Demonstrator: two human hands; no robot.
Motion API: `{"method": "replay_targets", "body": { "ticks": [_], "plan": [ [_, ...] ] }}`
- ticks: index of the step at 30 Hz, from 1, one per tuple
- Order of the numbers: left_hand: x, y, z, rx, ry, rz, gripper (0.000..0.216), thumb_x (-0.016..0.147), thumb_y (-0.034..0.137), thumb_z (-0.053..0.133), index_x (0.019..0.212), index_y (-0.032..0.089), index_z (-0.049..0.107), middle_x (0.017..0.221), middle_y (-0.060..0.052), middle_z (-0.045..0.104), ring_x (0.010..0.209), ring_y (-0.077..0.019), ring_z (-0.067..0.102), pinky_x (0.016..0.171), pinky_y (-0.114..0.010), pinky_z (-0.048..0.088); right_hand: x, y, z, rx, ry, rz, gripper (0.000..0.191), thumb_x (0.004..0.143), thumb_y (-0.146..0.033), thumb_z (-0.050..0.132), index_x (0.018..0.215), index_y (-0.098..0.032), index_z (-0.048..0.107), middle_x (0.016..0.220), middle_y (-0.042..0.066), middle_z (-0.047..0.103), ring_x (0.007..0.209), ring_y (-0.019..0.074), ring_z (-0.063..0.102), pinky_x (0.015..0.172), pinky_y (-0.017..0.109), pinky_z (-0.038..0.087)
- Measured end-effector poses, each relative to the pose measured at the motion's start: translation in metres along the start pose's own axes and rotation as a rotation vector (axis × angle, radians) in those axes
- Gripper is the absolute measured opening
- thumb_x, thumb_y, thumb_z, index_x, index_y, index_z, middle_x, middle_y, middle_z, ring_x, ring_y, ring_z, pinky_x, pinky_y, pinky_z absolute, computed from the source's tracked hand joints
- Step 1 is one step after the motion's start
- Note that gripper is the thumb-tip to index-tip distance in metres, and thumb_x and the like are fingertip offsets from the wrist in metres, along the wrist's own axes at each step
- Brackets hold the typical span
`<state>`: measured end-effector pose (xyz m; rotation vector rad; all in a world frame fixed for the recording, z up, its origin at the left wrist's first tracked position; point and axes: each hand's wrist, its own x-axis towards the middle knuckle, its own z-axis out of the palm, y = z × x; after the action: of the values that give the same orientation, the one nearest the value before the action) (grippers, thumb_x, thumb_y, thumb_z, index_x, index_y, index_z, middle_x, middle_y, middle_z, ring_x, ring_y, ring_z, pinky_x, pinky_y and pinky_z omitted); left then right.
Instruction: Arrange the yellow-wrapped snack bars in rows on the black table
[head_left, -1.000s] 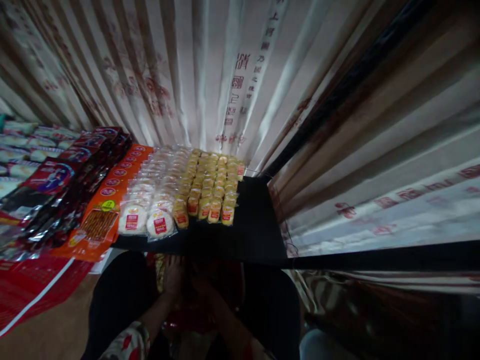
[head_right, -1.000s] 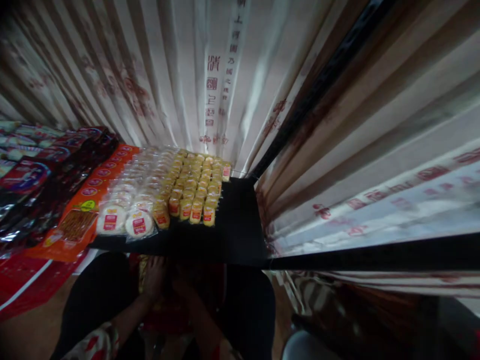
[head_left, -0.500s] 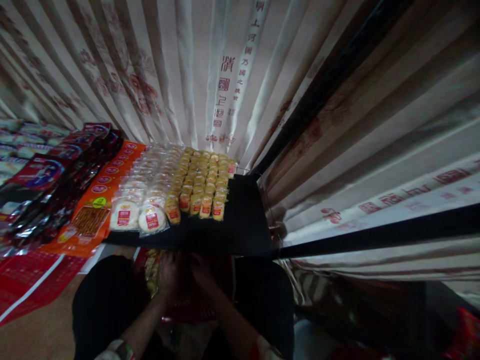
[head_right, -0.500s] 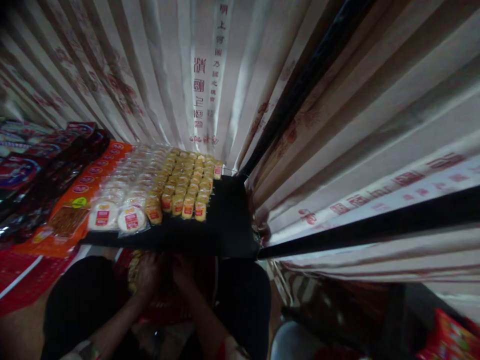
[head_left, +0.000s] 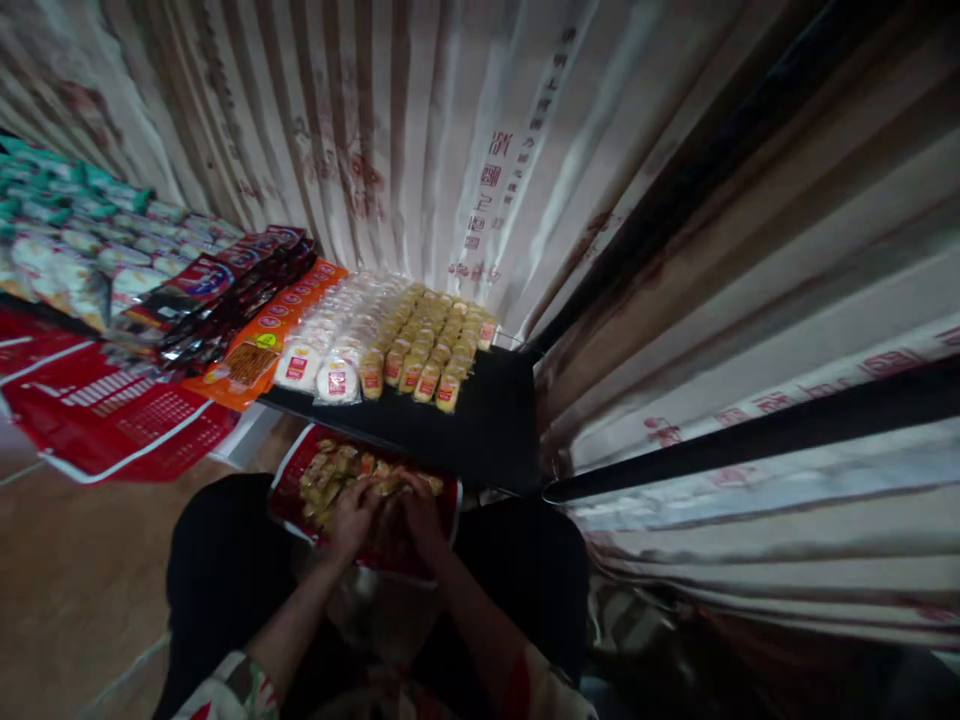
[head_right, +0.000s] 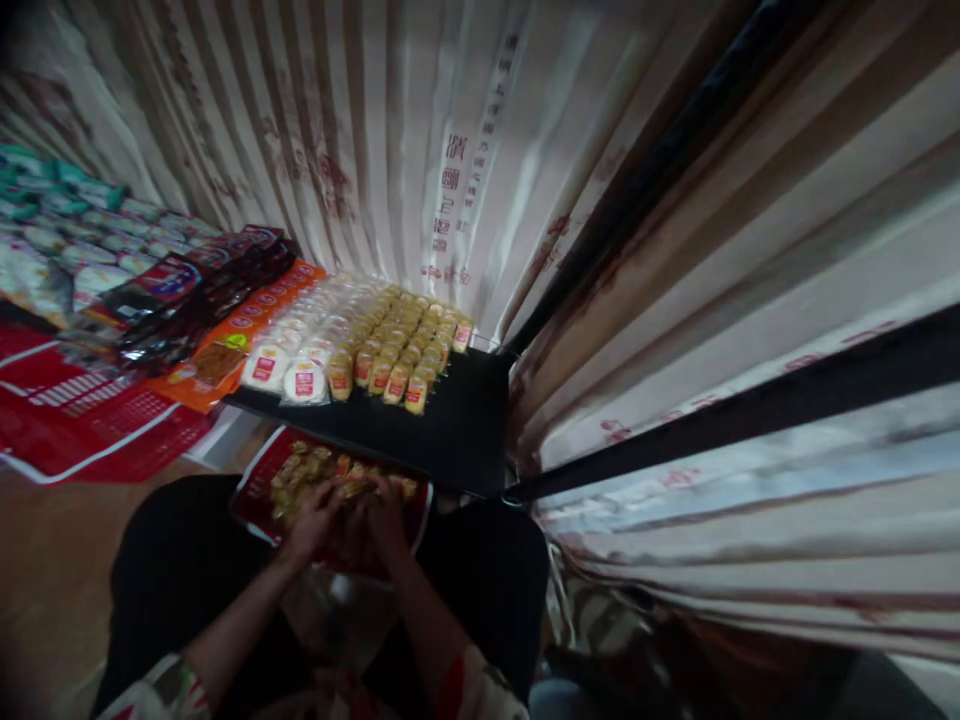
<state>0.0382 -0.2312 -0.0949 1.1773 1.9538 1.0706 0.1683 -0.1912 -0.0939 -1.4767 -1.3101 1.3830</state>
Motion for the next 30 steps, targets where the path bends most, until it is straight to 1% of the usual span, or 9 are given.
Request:
{"method": "replay_targets", "body": {
  "ticks": [2,5,10,14,16,20,23,26,30],
  "plan": [
    [-0.012,0.007,0.000,-0.052,0.009,0.042,0.026,0.076,0.028,0.049,0.094,0.019,0.067,0.094,-0.005,0.066,0.095,-0.0186,0.059,0.090,-0.037,0.046,-0.004,-0.002,-0.006,0.111,0.015,0.073,0.037,0.071,-0.032,0.049,0.104,-0.022,0.063,0.111,0.006,0.062,0.098,0.0212,0.059,0.083,0.035,0.050],
    [-0.033,0.020,0.001,-0.121,-0.006,0.107,0.027,0.074,0.023,0.049,0.094,0.020,0.067,0.095,-0.006,0.064,0.096,-0.0189,0.058,0.092,-0.039,0.045,-0.011,-0.004,-0.015,0.261,0.033,0.173,0.049,0.071,-0.044,0.052,0.113,-0.020,0.055,0.114,0.010,0.059,0.095,0.0213,0.061,0.072,0.032,0.053],
    [-0.063,0.040,0.006,-0.246,0.003,0.122,0.028,0.074,0.020,0.049,0.097,0.020,0.065,0.102,-0.007,0.062,0.101,-0.0187,0.057,0.095,-0.039,0.043,-0.023,-0.010,-0.033,0.361,-0.050,0.195,0.054,0.061,-0.039,0.066,0.110,-0.020,0.054,0.107,0.010,0.062,0.089,0.0200,0.063,0.071,0.030,0.052],
    [-0.079,0.052,0.008,-0.451,-0.014,-0.020,0.042,0.072,0.027,0.055,0.112,0.018,0.057,0.115,-0.010,0.059,0.103,-0.0203,0.058,0.090,-0.035,0.047,-0.032,-0.016,-0.042,0.473,-0.004,0.194,0.061,0.054,-0.033,0.071,0.111,-0.020,0.052,0.110,0.010,0.060,0.092,0.0215,0.062,0.072,0.030,0.052],
    [-0.084,0.056,0.009,-0.539,-0.040,-0.127,0.050,0.069,0.033,0.059,0.116,0.016,0.054,0.114,-0.011,0.060,0.096,-0.0209,0.061,0.084,-0.034,0.050,-0.036,-0.019,-0.045,0.503,0.011,0.191,0.062,0.052,-0.031,0.072,0.110,-0.020,0.052,0.112,0.010,0.060,0.096,0.0227,0.061,0.072,0.030,0.051],
    [-0.082,0.066,0.014,-0.543,-0.098,-0.267,0.051,0.061,0.039,0.065,0.104,0.013,0.059,0.089,-0.008,0.068,0.078,-0.0216,0.065,0.072,-0.034,0.053,-0.042,-0.022,-0.050,0.509,0.011,0.167,0.057,0.050,-0.027,0.074,0.104,-0.020,0.056,0.109,0.009,0.062,0.098,0.0237,0.061,0.074,0.030,0.051],
    [-0.074,0.076,0.016,-0.506,-0.115,-0.250,0.041,0.058,0.035,0.066,0.093,0.013,0.061,0.076,-0.005,0.068,0.072,-0.0209,0.064,0.070,-0.034,0.052,-0.045,-0.026,-0.056,0.542,0.048,0.158,0.057,0.050,-0.029,0.076,0.104,-0.021,0.056,0.103,0.007,0.065,0.094,0.0231,0.063,0.076,0.032,0.051],
    [-0.064,0.089,0.017,-0.496,-0.126,-0.189,0.034,0.058,0.032,0.065,0.088,0.016,0.060,0.076,-0.003,0.068,0.072,-0.0196,0.064,0.070,-0.033,0.052,-0.049,-0.032,-0.062,0.607,0.095,0.120,0.055,0.053,-0.037,0.077,0.102,-0.020,0.058,0.098,0.007,0.067,0.089,0.0214,0.064,0.078,0.032,0.051],
    [-0.049,0.106,0.023,-0.522,-0.144,-0.082,0.028,0.062,0.027,0.061,0.088,0.017,0.058,0.084,-0.004,0.068,0.079,-0.0186,0.064,0.075,-0.032,0.051,-0.048,-0.043,-0.069,0.579,0.058,0.074,0.047,0.056,-0.043,0.076,0.094,-0.018,0.062,0.089,0.007,0.070,0.082,0.0209,0.066,0.074,0.032,0.052]
  ]
}}
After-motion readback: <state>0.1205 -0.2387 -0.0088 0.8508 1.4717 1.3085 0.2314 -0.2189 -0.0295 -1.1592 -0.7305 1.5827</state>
